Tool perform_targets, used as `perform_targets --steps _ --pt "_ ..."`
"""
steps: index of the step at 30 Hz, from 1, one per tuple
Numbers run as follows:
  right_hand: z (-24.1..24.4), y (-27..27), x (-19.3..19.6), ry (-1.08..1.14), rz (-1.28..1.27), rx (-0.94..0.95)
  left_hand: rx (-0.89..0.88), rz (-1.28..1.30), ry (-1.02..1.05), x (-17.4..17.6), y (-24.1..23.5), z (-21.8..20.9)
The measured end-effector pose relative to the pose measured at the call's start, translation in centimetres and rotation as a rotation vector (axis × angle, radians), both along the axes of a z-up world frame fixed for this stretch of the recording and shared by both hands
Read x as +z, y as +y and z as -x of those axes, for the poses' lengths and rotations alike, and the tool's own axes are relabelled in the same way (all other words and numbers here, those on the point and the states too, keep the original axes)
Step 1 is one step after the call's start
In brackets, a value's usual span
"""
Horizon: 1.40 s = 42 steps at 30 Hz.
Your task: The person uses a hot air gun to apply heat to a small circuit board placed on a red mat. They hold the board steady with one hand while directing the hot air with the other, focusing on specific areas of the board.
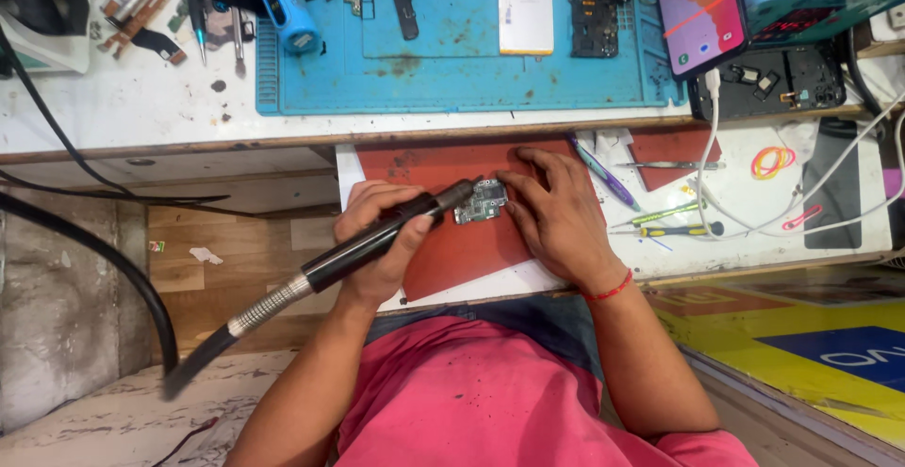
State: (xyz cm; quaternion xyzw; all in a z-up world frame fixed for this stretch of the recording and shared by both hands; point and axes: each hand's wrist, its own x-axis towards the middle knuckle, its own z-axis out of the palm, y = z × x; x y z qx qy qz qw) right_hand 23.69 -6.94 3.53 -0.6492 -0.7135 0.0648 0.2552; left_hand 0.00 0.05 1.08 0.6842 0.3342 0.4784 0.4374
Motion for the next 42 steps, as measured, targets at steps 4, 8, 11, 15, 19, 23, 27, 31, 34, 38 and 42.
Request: perform_targets --steps 4,8,11,15,19,23,27,31,34,38,42 --pt "-0.2 -0.3 -0.4 0.021 0.012 0.004 -0.106 -0.167 0.016 -0.5 -0.2 0.0" --pt "-0.2 0.1 -0.4 -0.011 -0.063 0.01 0.008 -0.095 0.054 -1.1 -0.3 0.0" --pt "-0.1 0.2 -0.5 0.008 -0.08 -0.003 -0.106 -0.168 0.074 -1.1 -0.2 0.4" --pt "-0.6 -0.4 -0.8 0.016 -0.077 -0.03 0.03 0.062 -0.061 -1.3 -0.6 0.4" --pt "-0.5 -0.6 -0.8 0.064 -0.001 -0.03 -0.078 -0.063 0.067 -1.8 -0.9 0.9" --pt "-0.6 -0.6 -0.6 0.076 0.015 -0.022 -0.01 0.108 -0.103 -2.6 -0.6 0.8" --pt "-0.4 -0.7 -0.4 0.089 0.019 -0.022 -0.07 -0.037 0.041 -2.5 -0.8 1.1" --pt "-0.4 -0.5 -0.4 0.083 0.018 -0.024 -0.015 -0.046 0.058 -2.4 -0.4 0.9" --pt "-0.4 -0.8 -0.5 0.079 0.004 -0.019 -0.041 -0.087 0.112 -2.6 -0.4 1.0" --pt "-0.4 -0.8 -0.3 0.087 0.004 -0.016 -0.047 0.036 0.036 -2.6 -0.4 1.0" --pt "-0.4 -0.8 -0.2 0.074 -0.021 -0.015 -0.073 -0.048 0.074 -2.4 -0.5 0.8"
